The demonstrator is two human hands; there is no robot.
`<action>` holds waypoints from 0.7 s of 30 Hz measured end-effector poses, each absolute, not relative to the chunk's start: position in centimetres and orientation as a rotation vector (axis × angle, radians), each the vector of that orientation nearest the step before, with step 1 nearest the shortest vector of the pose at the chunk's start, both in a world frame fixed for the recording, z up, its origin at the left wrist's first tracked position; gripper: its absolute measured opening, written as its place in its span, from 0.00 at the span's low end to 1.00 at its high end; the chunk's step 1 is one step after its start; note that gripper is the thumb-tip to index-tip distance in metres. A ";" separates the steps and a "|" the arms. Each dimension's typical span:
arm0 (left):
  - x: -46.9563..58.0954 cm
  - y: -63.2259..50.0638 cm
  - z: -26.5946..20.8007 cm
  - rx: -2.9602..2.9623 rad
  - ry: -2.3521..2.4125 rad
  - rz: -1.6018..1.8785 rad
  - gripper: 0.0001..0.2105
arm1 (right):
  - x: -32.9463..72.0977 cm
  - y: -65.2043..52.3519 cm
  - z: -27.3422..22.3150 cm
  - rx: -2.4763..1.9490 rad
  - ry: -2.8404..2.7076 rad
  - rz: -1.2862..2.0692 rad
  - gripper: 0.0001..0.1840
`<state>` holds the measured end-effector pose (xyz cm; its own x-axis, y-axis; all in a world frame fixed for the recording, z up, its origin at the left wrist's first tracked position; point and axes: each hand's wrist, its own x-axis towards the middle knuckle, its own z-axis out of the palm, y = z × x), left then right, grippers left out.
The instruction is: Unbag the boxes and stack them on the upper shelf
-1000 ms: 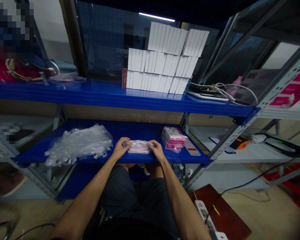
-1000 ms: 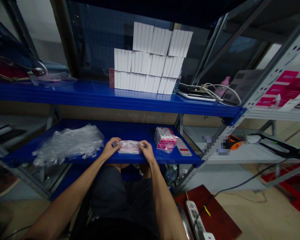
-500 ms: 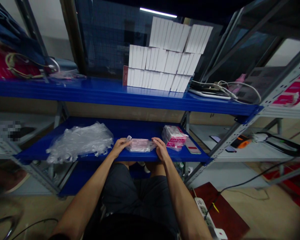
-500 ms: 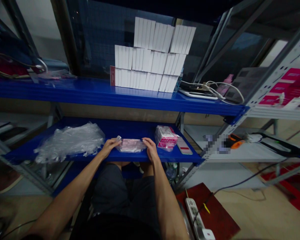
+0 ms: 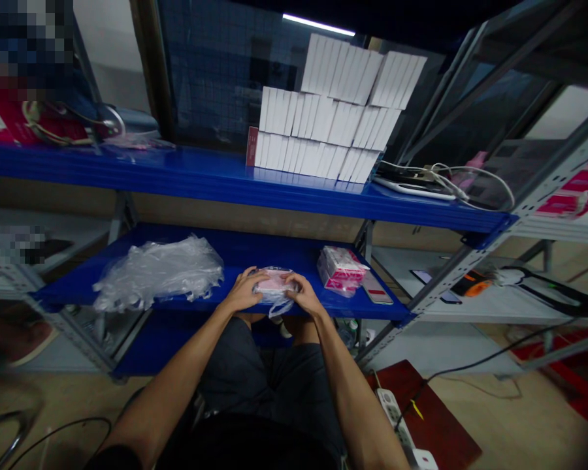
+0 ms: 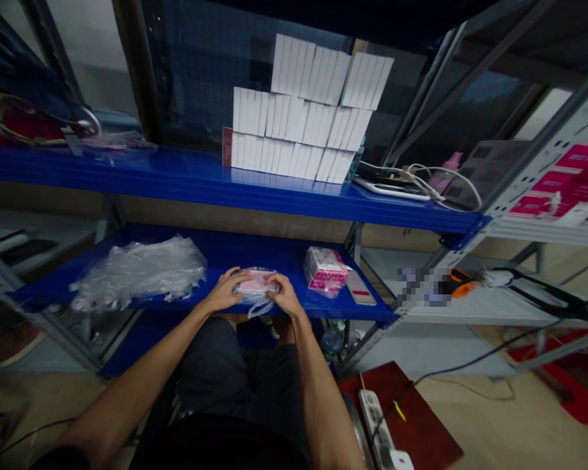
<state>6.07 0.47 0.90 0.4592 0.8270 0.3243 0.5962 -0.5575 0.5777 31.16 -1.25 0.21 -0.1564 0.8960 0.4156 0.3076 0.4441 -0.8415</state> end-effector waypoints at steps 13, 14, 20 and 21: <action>5.4 1.1 1.1 2.378 1.105 0.775 0.26 | 29.8 -0.9 -0.5 -1.550 -1.754 0.328 0.24; 5.5 1.2 0.9 2.383 1.132 0.758 0.26 | 29.7 -0.9 -0.3 -1.578 -1.773 0.324 0.26; 6.7 1.3 -0.1 2.325 1.393 0.787 0.27 | 30.1 -0.2 2.1 -1.764 -1.876 0.440 0.34; 6.8 1.3 -0.1 2.291 1.427 0.807 0.26 | 30.1 0.1 2.5 -1.777 -1.885 0.459 0.32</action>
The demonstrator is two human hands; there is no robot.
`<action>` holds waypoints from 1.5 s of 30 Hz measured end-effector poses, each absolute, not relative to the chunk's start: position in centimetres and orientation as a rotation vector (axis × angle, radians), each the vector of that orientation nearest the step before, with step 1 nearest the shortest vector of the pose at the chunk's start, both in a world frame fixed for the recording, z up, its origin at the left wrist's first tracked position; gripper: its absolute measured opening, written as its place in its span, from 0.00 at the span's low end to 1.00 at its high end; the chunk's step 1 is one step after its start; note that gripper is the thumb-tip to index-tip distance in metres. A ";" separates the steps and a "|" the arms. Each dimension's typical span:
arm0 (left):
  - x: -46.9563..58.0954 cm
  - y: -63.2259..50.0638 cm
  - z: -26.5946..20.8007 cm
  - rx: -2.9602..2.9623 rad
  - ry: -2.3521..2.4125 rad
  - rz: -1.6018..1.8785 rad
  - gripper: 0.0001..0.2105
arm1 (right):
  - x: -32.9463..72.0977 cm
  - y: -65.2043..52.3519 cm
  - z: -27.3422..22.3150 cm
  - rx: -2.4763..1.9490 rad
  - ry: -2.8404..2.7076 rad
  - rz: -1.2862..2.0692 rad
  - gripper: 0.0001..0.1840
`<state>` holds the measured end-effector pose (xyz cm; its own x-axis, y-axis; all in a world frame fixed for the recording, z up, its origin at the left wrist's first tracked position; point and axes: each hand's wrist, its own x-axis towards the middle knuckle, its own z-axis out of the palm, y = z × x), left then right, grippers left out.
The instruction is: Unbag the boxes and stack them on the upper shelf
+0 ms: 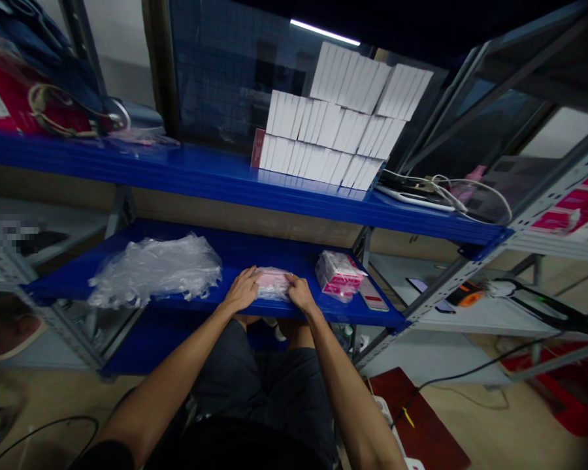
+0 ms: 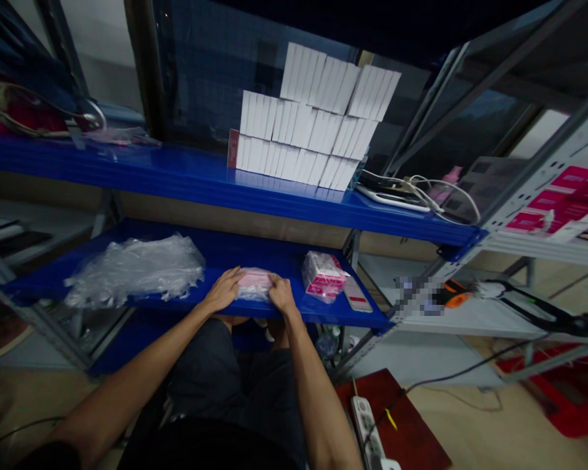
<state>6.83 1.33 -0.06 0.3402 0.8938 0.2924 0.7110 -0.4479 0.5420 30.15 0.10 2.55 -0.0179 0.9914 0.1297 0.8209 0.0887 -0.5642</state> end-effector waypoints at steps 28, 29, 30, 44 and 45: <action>6.4 0.4 2.2 2.077 1.466 0.774 0.55 | 21.1 2.2 11.8 -1.896 -2.703 0.328 0.47; 6.4 0.4 2.2 2.074 1.462 0.773 0.55 | 20.8 2.5 11.4 -1.926 -2.687 0.315 0.51; 6.4 0.4 2.3 2.073 1.459 0.766 0.54 | 20.7 2.8 11.2 -1.947 -2.674 0.308 0.54; 6.5 1.2 1.3 2.036 1.455 0.834 0.53 | 25.2 3.4 11.2 -1.618 -2.634 0.405 0.44; 6.4 1.2 1.3 2.031 1.422 0.853 0.54 | 25.1 3.4 10.9 -1.639 -2.626 0.420 0.48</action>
<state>6.42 1.25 1.28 0.2529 0.9463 0.2014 0.6235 -0.3186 0.7140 25.11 3.37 10.86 -0.4496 0.8843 -0.1261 0.8795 0.4137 -0.2351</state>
